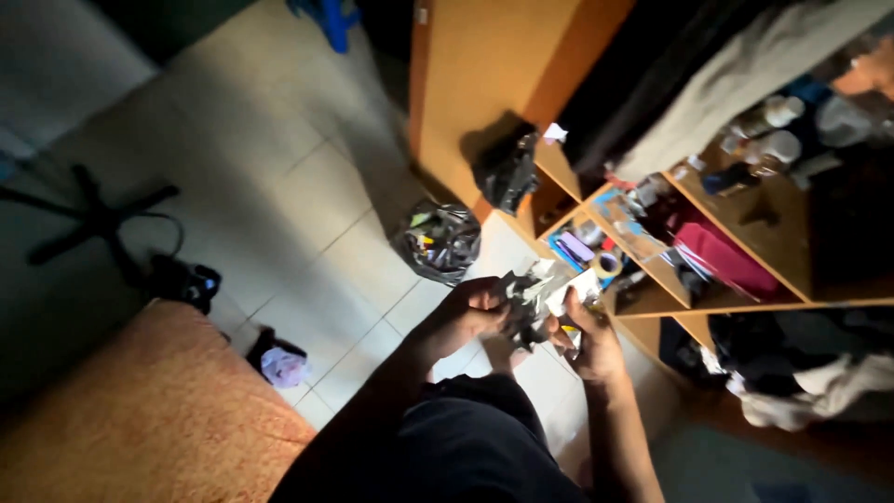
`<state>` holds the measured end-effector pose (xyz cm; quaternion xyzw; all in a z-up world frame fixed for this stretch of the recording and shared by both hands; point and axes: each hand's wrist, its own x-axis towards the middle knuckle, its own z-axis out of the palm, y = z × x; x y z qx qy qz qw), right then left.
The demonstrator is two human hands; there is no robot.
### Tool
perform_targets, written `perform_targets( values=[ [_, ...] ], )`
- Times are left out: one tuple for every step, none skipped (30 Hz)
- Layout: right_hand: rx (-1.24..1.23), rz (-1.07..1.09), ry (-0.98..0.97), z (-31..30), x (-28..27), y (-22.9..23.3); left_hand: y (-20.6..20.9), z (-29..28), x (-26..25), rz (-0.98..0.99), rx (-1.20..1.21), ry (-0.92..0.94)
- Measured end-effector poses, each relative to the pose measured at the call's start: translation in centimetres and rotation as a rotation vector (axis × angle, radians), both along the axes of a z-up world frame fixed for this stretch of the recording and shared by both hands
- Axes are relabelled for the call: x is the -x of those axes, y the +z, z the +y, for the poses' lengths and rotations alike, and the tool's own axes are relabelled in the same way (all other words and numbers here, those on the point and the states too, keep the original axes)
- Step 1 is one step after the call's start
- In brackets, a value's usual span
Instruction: The person sorts through items on a shelf and floor, placing wrappers and plastic into a bag and moving other items back onto the shelf.
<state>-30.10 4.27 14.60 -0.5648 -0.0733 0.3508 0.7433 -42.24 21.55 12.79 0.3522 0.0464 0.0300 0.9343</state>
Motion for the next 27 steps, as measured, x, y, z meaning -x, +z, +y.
perform_targets(
  values=[
    [0.004, -0.045, -0.004, 0.6, 0.4, 0.2, 0.2, 0.5, 0.6, 0.069, -0.146, 0.094],
    [0.014, -0.092, -0.013, 0.7, 0.7, 0.5, 0.4, 0.5, 1.0, 0.138, -0.285, 0.184],
    [0.015, -0.093, -0.004, 1.3, 1.3, 1.0, 0.2, 1.0, 1.6, 0.138, -0.283, 0.193],
    [0.02, -0.103, 0.0, 1.7, 1.8, 1.6, 0.0, 1.3, 2.1, 0.158, -0.454, 0.306],
    [0.024, -0.113, 0.003, 2.2, 2.2, 2.1, -0.3, 1.6, 2.6, 0.18, -0.625, 0.419],
    [0.029, -0.111, 0.015, 2.3, 2.4, 1.9, 0.6, 1.7, 3.2, 0.187, -0.619, 0.43],
    [0.041, -0.112, 0.015, 2.5, 2.5, 1.7, 1.4, 1.7, 3.7, 0.215, -0.528, 0.472],
    [0.049, -0.114, 0.014, 2.8, 2.5, 1.4, 2.2, 1.9, 4.1, 0.24, -0.439, 0.514],
    [0.05, -0.114, 0.027, 2.9, 2.6, 1.4, 1.8, 2.0, 4.3, 0.244, -0.436, 0.525],
    [0.039, -0.119, 0.027, 3.1, 2.6, 1.4, 1.4, 2.2, 4.3, 0.231, -0.416, 0.532],
    [0.029, -0.124, 0.027, 3.2, 2.5, 1.4, 1.1, 2.4, 4.3, 0.219, -0.397, 0.539],
    [0.028, -0.124, 0.034, 3.5, 2.7, 1.9, 0.9, 2.5, 4.4, 0.22, -0.396, 0.546],
    [-0.006, -0.099, -0.011, 3.7, 2.7, 2.3, 0.7, 2.5, 4.4, 0.215, -0.378, 0.556],
    [-0.042, -0.073, -0.061, 3.8, 2.6, 2.8, 0.5, 2.6, 4.2, 0.208, -0.362, 0.56],
    [-0.043, -0.073, -0.058, 3.1, 1.4, 1.0, 0.2, 2.5, 4.0, 0.209, -0.363, 0.564],
    [-0.06, -0.073, -0.083, 2.4, 0.3, -0.8, -0.1, 2.5, 3.9, 0.196, -0.377, 0.567],
    [-0.076, -0.072, -0.109, 1.7, -1.0, -2.5, -0.4, 2.5, 3.6, 0.184, -0.392, 0.569],
    [-0.076, -0.071, -0.115, 1.8, -1.5, -2.4, 0.4, 2.2, 3.4, 0.185, -0.393, 0.563],
    [-0.036, -0.085, -0.13, 1.9, -2.2, -2.2, 1.2, 1.8, 3.1, 0.202, -0.416, 0.531],
    [0.005, -0.1, -0.15, 1.8, -2.8, -2.0, 1.9, 1.4, 2.8, 0.217, -0.44, 0.494],
    [0.005, -0.099, -0.162, 1.5, -2.9, -2.4, 2.2, 1.0, 2.4, 0.215, -0.442, 0.483],
    [0.006, -0.01, -0.179, 1.3, -3.3, -2.8, 2.5, 0.7, 1.7, 0.165, -0.52, 0.447],
    [0.005, 0.078, -0.196, 1.0, -3.7, -3.1, 2.9, 0.4, 1.0, 0.113, -0.596, 0.411],
    [-0.003, 0.081, -0.214, 0.6, -4.0, -3.0, 1.7, 0.2, -0.1, 0.109, -0.604, 0.394],
    [0.018, 0.051, -0.205, 0.1, -4.3, -2.9, 0.5, -0.1, -1.3, 0.004, -0.682, 0.388],
    [0.04, 0.017, -0.199, -0.2, -4.6, -2.7, -0.6, -0.1, -2.5, -0.108, -0.755, 0.379],
    [0.033, 0.016, -0.22, -0.5, -4.8, -2.2, 0.5, -0.1, -3.1, -0.119, -0.759, 0.359]
  ],
)
